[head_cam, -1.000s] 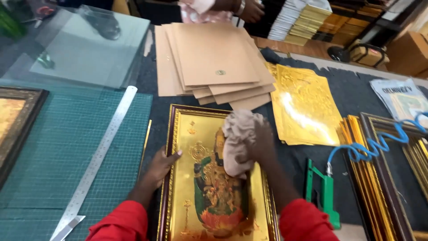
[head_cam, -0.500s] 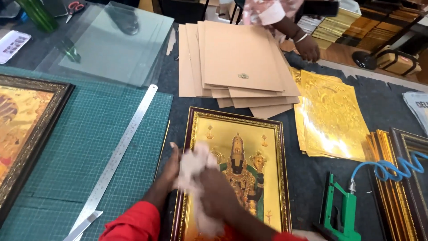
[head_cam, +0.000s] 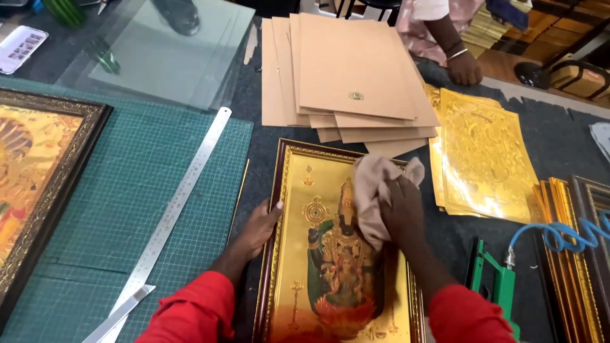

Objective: Assembling a picture frame with artwork, glass, and backing using a pneumatic point driver.

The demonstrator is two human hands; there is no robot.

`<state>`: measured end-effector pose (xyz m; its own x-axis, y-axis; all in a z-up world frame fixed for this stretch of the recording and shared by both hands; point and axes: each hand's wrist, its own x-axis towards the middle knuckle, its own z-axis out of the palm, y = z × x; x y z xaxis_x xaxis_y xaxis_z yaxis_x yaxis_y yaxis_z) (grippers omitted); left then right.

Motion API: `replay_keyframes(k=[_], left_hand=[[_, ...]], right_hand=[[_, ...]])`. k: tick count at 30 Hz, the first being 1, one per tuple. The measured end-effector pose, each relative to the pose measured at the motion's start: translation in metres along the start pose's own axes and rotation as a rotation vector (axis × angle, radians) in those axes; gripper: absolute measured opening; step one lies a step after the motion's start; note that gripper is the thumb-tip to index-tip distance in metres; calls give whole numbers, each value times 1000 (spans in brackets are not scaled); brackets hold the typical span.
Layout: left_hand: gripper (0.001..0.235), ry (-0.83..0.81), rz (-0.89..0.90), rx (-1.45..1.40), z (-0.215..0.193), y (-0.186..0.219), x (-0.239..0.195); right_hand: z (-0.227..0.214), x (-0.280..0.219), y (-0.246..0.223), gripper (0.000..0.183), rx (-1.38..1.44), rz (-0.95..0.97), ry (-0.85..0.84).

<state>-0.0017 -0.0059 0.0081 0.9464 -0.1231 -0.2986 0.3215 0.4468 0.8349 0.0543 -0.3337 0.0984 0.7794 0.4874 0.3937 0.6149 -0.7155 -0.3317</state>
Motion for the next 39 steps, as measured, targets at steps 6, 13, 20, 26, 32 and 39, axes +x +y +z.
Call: replay_keyframes(k=[6, 13, 20, 26, 32, 39], left_hand=[[50, -45, -26, -58, 2, 4, 3], [53, 68, 27, 113, -64, -79, 54], [60, 48, -68, -29, 3, 11, 1], [62, -6, -21, 2, 3, 11, -2], [62, -3, -42, -22, 0, 8, 2], [60, -16, -74, -27, 6, 17, -1]], right_hand=[[79, 53, -74, 62, -121, 65, 164], [56, -28, -156, 52, 266, -127, -172], [-1, -123, -98, 26, 705, 334, -838], [-14, -152, 9, 26, -537, 208, -117], [-79, -83, -97, 75, -82, 251, -176], [22, -98, -82, 62, 35, -278, -236]])
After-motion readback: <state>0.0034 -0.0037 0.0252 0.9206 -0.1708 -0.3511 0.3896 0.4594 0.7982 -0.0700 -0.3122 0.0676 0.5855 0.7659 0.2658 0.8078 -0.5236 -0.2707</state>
